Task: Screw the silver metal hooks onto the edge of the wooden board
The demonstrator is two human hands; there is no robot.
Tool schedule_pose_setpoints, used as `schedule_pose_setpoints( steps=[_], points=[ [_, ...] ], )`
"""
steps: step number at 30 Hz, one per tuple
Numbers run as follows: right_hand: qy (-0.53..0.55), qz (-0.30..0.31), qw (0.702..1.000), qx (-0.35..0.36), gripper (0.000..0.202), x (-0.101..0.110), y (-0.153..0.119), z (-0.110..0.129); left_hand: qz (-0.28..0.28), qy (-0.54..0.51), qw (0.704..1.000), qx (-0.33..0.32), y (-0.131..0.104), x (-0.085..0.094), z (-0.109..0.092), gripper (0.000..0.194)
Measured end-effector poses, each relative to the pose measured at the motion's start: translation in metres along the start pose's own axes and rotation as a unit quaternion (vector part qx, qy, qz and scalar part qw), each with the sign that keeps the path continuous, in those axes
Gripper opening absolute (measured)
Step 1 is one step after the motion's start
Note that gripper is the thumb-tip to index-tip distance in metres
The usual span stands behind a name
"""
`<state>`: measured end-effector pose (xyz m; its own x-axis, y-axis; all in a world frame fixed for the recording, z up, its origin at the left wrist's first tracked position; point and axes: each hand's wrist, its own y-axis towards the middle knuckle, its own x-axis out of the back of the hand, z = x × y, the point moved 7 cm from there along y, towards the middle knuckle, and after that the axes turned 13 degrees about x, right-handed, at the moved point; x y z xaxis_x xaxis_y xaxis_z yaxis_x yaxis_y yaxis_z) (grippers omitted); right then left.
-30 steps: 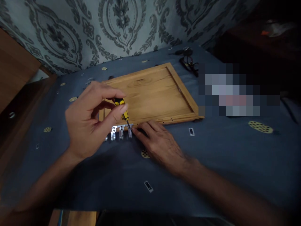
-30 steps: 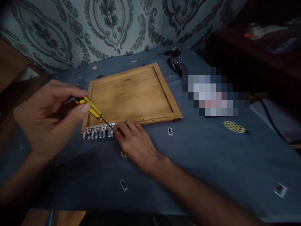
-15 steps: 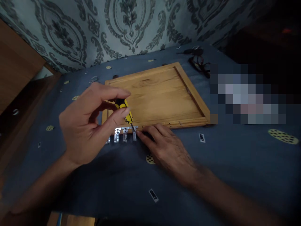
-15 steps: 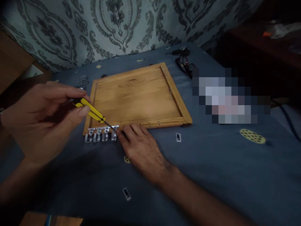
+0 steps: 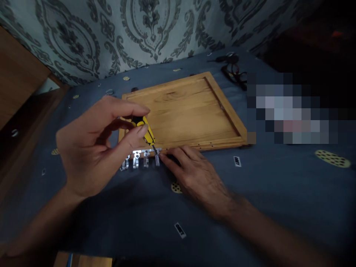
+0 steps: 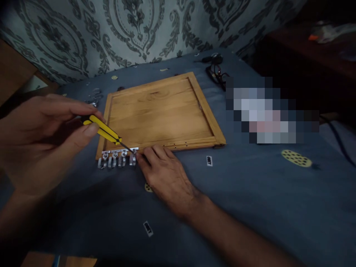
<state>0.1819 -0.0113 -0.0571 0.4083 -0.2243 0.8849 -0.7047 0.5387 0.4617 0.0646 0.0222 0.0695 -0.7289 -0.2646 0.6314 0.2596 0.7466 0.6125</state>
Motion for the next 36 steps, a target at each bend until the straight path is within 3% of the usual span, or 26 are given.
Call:
schedule_pose_setpoints(
  steps=[5,10,17,25,31,36],
  points=[
    [0.005,0.009,1.0,-0.007,0.031,0.0009,0.0003,-0.0002,-0.006,-0.022,1.0,0.013,0.0007,0.0008,0.0027,0.02],
    [-0.001,0.009,1.0,-0.006,0.032,0.0012,0.0006,-0.0002,-0.004,-0.022,1.0,-0.017,0.0013,0.0022,0.0008,0.014],
    [-0.012,0.005,1.0,-0.007,0.029,0.0013,0.0003,-0.0004,0.001,-0.007,1.0,0.018,0.0016,0.0035,0.0013,0.027],
    [-0.005,0.015,1.0,-0.011,0.032,-0.0001,0.0,-0.0005,0.01,-0.02,1.0,-0.003,0.0013,0.0035,-0.0016,0.015],
    [-0.009,0.005,1.0,-0.011,0.03,0.0003,0.0,-0.0005,0.022,-0.005,1.0,0.012,0.001,0.0039,-0.0016,0.024],
    [-0.008,0.005,1.0,-0.011,0.031,0.0011,0.0002,-0.0005,0.018,-0.009,1.0,0.004,0.0017,0.0003,-0.001,0.012]
  ],
)
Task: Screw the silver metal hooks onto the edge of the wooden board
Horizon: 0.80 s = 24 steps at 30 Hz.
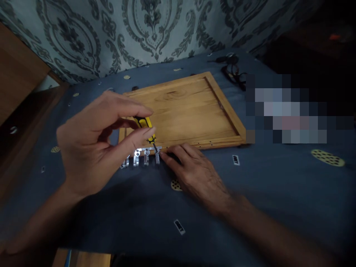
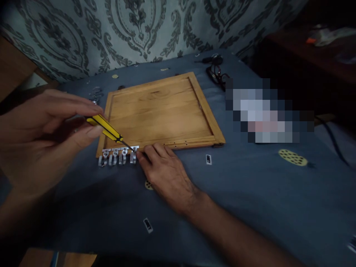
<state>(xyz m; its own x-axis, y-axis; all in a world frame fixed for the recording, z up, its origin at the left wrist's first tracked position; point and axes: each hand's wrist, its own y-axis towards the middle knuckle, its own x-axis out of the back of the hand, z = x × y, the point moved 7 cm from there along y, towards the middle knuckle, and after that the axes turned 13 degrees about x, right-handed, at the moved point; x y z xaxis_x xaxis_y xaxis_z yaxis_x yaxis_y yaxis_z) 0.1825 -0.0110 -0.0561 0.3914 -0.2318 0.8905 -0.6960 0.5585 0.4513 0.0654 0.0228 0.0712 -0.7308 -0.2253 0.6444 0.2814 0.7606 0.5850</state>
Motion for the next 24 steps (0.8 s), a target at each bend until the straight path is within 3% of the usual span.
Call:
schedule_pose_setpoints(
  steps=[4,9,19,24],
  points=[
    [-0.005,-0.002,1.0,-0.001,0.03,0.0008,0.0001,0.0002,-0.01,0.007,1.0,0.009,-0.0005,0.0025,0.0026,0.014],
    [0.005,0.004,1.0,0.0,0.032,-0.0003,0.0004,-0.0002,-0.003,0.012,1.0,0.014,-0.0021,0.0035,0.0019,0.031],
    [0.005,-0.003,1.0,0.001,0.029,0.0005,0.0004,0.0003,-0.008,0.016,1.0,-0.01,-0.0009,0.0017,-0.001,0.013],
    [0.003,-0.016,1.0,0.009,0.028,0.0013,0.0003,0.0006,0.007,0.001,1.0,0.012,-0.0013,0.0015,0.0002,0.02]
  ],
)
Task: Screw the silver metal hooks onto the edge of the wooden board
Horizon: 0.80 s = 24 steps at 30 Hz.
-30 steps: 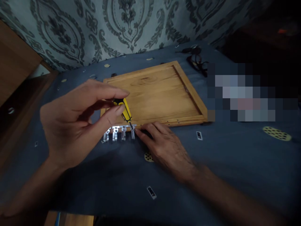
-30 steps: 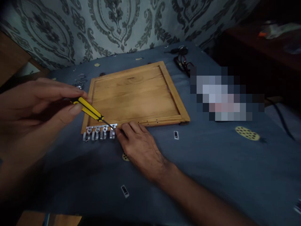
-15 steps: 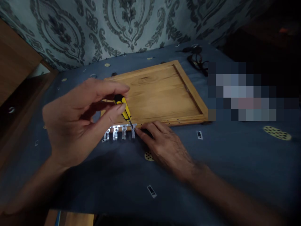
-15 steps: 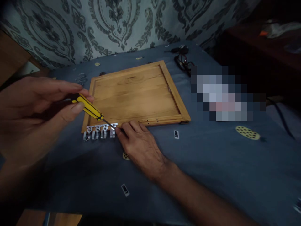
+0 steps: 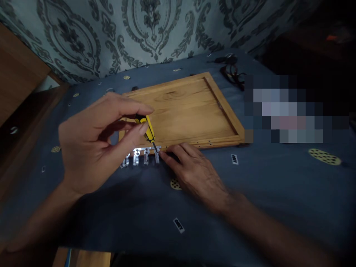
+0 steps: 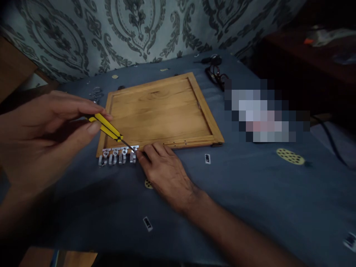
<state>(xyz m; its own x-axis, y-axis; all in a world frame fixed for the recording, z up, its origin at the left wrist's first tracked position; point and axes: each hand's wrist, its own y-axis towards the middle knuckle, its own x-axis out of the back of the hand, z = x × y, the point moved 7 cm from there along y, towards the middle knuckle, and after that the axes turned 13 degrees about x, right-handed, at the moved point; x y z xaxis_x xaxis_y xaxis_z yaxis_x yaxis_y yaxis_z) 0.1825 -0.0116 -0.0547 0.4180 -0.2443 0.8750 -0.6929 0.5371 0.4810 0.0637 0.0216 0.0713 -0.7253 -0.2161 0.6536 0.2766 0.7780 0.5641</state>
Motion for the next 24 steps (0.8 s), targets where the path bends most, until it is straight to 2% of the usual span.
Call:
schedule_pose_setpoints(
  steps=[7,12,15,22,24],
  points=[
    [-0.004,0.006,1.0,0.003,0.028,-0.0001,0.0005,0.0003,-0.023,0.013,1.0,-0.002,-0.0001,0.0013,0.0011,0.007],
    [-0.006,0.007,1.0,-0.005,0.027,0.0001,0.0003,-0.0003,-0.008,0.011,1.0,0.019,-0.0004,0.0016,0.0013,0.014],
    [-0.001,0.006,1.0,-0.003,0.028,-0.001,0.0001,-0.0001,-0.003,0.044,0.999,0.025,-0.0005,0.0004,0.0005,0.009],
    [0.009,0.003,1.0,-0.003,0.029,-0.0006,-0.0004,0.0003,-0.04,0.085,0.996,-0.009,-0.0001,0.0027,-0.0046,0.008],
    [0.007,0.009,1.0,-0.008,0.029,-0.0008,-0.0004,-0.0003,-0.028,0.073,0.997,-0.011,0.0002,0.0034,-0.0041,0.006]
  ],
)
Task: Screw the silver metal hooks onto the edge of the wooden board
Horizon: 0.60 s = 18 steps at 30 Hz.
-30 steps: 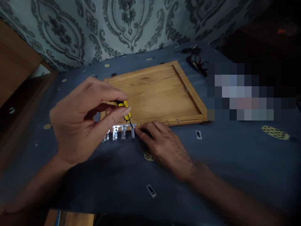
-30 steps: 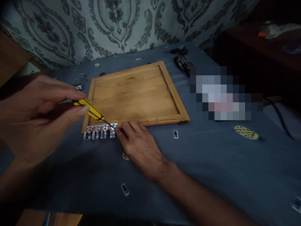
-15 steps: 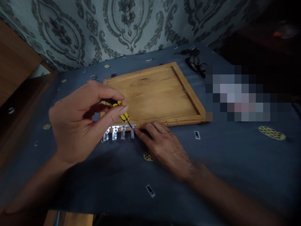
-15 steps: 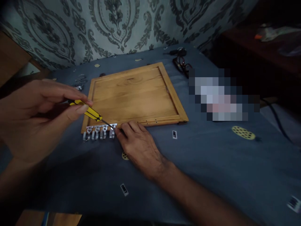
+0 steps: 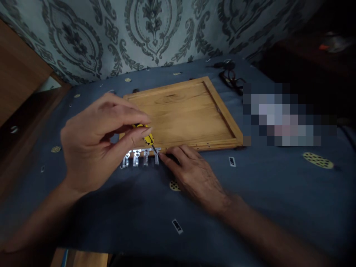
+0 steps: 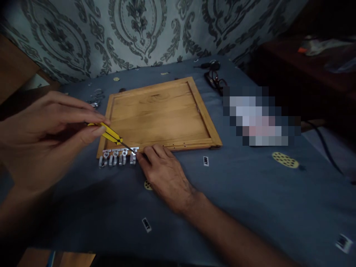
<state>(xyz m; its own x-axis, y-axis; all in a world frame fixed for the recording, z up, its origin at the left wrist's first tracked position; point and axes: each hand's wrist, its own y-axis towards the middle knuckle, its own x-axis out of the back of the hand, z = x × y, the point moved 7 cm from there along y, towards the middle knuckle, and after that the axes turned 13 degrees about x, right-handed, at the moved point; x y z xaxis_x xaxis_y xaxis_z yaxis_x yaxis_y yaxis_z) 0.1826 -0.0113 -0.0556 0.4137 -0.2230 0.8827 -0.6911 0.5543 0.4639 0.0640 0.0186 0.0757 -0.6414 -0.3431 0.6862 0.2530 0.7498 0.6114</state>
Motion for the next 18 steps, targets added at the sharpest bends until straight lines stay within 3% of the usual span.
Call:
schedule_pose_setpoints(
  steps=[5,12,18],
  points=[
    [-0.001,0.001,1.0,-0.002,0.03,-0.001,0.0,0.0,0.033,-0.038,0.998,0.035,0.002,-0.001,0.007,0.01],
    [-0.003,-0.006,1.0,0.0,0.03,0.0,-0.001,0.0,0.007,-0.011,1.0,0.013,0.002,-0.001,0.003,0.007],
    [-0.005,-0.001,1.0,0.001,0.029,-0.001,-0.001,0.0,0.046,-0.035,0.997,0.043,0.004,0.001,0.011,0.016]
  ],
)
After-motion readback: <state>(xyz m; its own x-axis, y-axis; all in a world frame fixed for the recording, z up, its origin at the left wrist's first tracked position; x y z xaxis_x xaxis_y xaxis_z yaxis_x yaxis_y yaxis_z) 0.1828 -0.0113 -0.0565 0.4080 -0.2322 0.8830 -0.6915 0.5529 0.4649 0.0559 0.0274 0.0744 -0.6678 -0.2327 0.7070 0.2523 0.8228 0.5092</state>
